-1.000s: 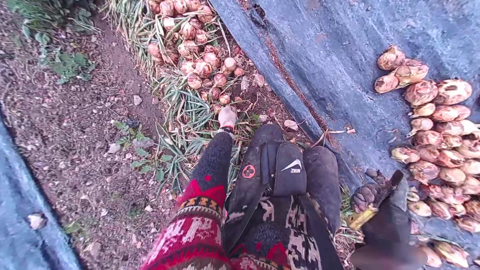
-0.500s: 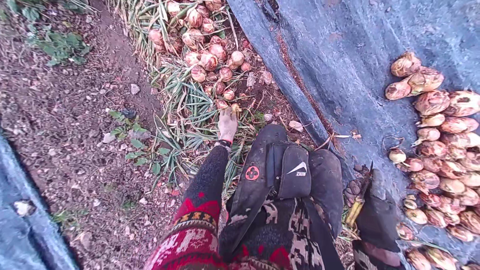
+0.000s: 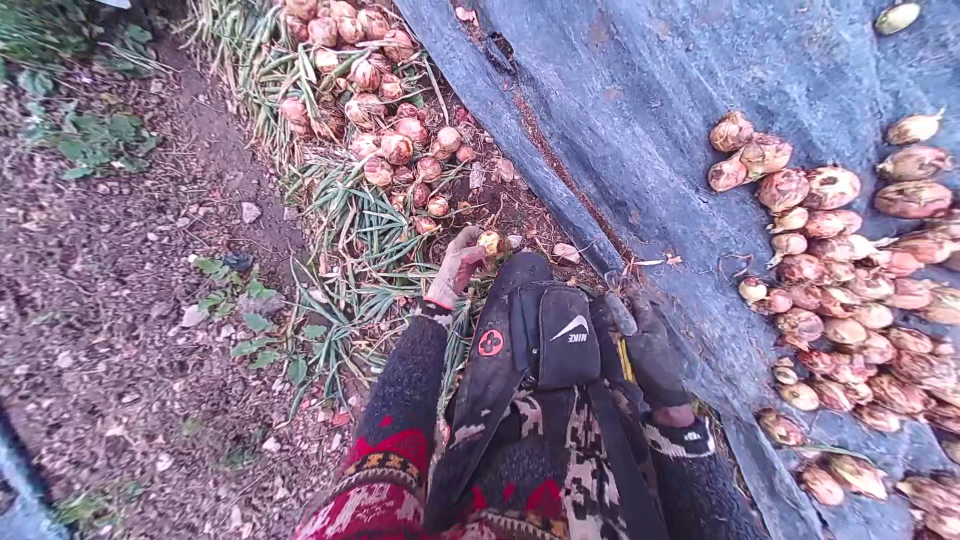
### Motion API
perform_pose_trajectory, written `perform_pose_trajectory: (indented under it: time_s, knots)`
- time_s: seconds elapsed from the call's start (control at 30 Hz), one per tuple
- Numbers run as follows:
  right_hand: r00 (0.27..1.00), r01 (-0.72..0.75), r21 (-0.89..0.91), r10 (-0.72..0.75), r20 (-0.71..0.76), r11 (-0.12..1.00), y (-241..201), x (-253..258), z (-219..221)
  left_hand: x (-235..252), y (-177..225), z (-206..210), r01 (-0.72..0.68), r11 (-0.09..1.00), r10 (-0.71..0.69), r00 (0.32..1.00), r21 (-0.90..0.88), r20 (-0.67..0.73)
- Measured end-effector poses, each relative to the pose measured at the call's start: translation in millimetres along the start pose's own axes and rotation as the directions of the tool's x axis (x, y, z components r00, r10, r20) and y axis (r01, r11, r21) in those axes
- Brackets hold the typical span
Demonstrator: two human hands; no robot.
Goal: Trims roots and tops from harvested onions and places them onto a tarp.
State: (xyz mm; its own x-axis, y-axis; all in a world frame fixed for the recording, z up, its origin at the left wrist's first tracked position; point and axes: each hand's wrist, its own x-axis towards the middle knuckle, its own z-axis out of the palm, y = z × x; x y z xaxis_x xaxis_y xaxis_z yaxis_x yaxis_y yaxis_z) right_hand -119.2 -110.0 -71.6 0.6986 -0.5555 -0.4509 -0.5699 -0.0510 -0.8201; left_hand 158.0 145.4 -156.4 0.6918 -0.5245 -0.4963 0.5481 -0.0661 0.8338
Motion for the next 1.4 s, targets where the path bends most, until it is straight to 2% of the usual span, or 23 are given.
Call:
perform_pose_trajectory:
  time_s: [0.1, 0.2, 0.3, 0.37, 0.47, 0.53, 0.6, 0.63, 0.67, 0.7, 0.73, 0.77, 0.83, 0.87, 0.9, 0.93, 0.97, 1.0, 1.03, 1.1, 1.23, 1.33, 1.4]
  knots:
    - [0.992, 0.125, -0.112, -0.126, 0.003, 0.986, -22.2, -1.7, 12.6, -35.6, 40.2, 62.6, -0.064, 0.997, 0.047, 0.956, 0.050, 0.290]
    - [0.988, 0.143, -0.212, -0.153, -0.033, 0.967, -75.1, -22.9, 12.7, -70.8, 63.8, 121.7, -0.096, 0.957, -0.036, 0.897, 0.272, 0.441]
    - [0.989, 0.119, -0.003, -0.119, -0.092, 0.993, -89.4, -41.2, 13.3, -96.7, 70.3, 157.4, -0.169, 0.855, -0.148, 0.827, 0.491, 0.542]
    - [0.984, 0.125, 0.093, -0.111, -0.143, 0.988, -78.8, -48.7, 15.9, -107.4, 64.5, 171.2, -0.183, 0.808, -0.159, 0.847, 0.560, 0.508]
    - [0.977, 0.088, 0.002, -0.085, -0.195, 0.996, -64.6, -55.9, 18.4, -117.4, 55.8, 179.4, -0.244, 0.675, -0.125, 0.892, 0.696, 0.434]
    - [0.997, 0.054, 0.335, -0.031, -0.075, 0.941, -58.8, -64.1, 19.0, -117.4, 52.1, 179.3, -0.242, 0.544, -0.072, 0.941, 0.803, 0.332]
    - [0.992, 0.037, 0.645, -0.107, 0.069, 0.764, -53.6, -81.1, 13.2, -96.6, 42.3, 164.9, -0.086, 0.365, 0.014, 0.996, 0.927, 0.087]
    - [0.981, 0.062, 0.729, -0.178, 0.082, 0.682, -49.2, -89.6, 8.9, -83.2, 34.4, 151.3, 0.024, 0.386, 0.047, 0.998, 0.922, -0.045]
    - [0.971, 0.115, 0.754, -0.235, 0.053, 0.647, -43.5, -91.7, 4.5, -70.0, 32.3, 138.1, 0.087, 0.482, 0.059, 0.990, 0.872, -0.132]
    - [0.970, 0.174, 0.718, -0.242, -0.008, 0.674, -34.8, -87.2, 0.6, -60.1, 39.0, 129.9, 0.087, 0.625, 0.043, 0.988, 0.776, -0.145]
    - [0.975, 0.199, 0.637, -0.214, -0.054, 0.745, -17.3, -79.3, -2.7, -58.7, 51.8, 127.6, 0.041, 0.784, -0.005, 0.998, 0.619, -0.060]
    - [0.985, 0.170, 0.523, -0.148, -0.084, 0.835, 2.5, -70.5, -4.3, -64.5, 68.2, 130.3, -0.013, 0.925, -0.041, 0.990, 0.380, 0.132]
    - [0.997, 0.030, 0.216, -0.015, -0.072, 0.976, 36.1, -49.0, -7.8, -76.0, 100.0, 140.3, -0.043, 0.998, 0.014, 0.857, 0.045, 0.515]
    - [0.999, -0.031, 0.098, 0.034, -0.032, 0.995, 46.3, -39.5, -9.9, -75.3, 112.5, 141.1, -0.083, 0.996, 0.056, 0.802, 0.018, 0.594]
    - [0.996, -0.088, 0.047, 0.089, -0.016, 0.995, 52.0, -32.9, -8.9, -68.6, 118.7, 134.4, -0.152, 0.984, 0.071, 0.816, 0.094, 0.574]
    - [0.989, -0.146, 0.044, 0.146, 0.005, 0.988, 54.7, -29.8, -7.9, -54.8, 115.6, 119.4, -0.208, 0.935, 0.062, 0.893, 0.287, 0.447]
    - [0.980, -0.197, 0.060, 0.196, 0.025, 0.979, 54.9, -29.8, -7.0, -33.6, 104.6, 97.1, -0.167, 0.819, 0.041, 0.971, 0.548, 0.234]
    - [0.972, -0.233, 0.067, 0.230, 0.044, 0.970, 54.7, -31.1, -6.9, -5.9, 88.2, 69.2, -0.027, 0.652, 0.030, 1.000, 0.758, 0.010]
    - [0.968, -0.248, 0.067, 0.245, 0.048, 0.967, 54.2, -32.2, -6.2, 25.1, 68.4, 37.2, 0.137, 0.485, 0.041, 0.983, 0.863, -0.179]
    - [0.963, -0.267, 0.067, 0.264, 0.045, 0.961, 57.1, -33.9, -3.5, 76.0, 37.9, -21.0, 0.399, 0.252, 0.069, 0.902, 0.882, -0.427]
    - [0.935, -0.355, 0.125, 0.351, 0.047, 0.927, 52.1, -34.8, -2.1, 127.7, 17.7, -69.2, 0.558, -0.026, 0.087, 0.828, 0.829, -0.555]
    - [0.941, -0.338, 0.103, 0.339, 0.010, 0.935, 41.6, -28.5, -4.1, 144.6, 9.0, -64.7, 0.615, -0.085, 0.137, 0.787, 0.784, -0.602]
    - [0.957, -0.290, 0.083, 0.291, 0.004, 0.953, 36.7, -23.1, -8.3, 138.2, 5.1, -68.3, 0.535, -0.107, 0.151, 0.842, 0.838, -0.519]
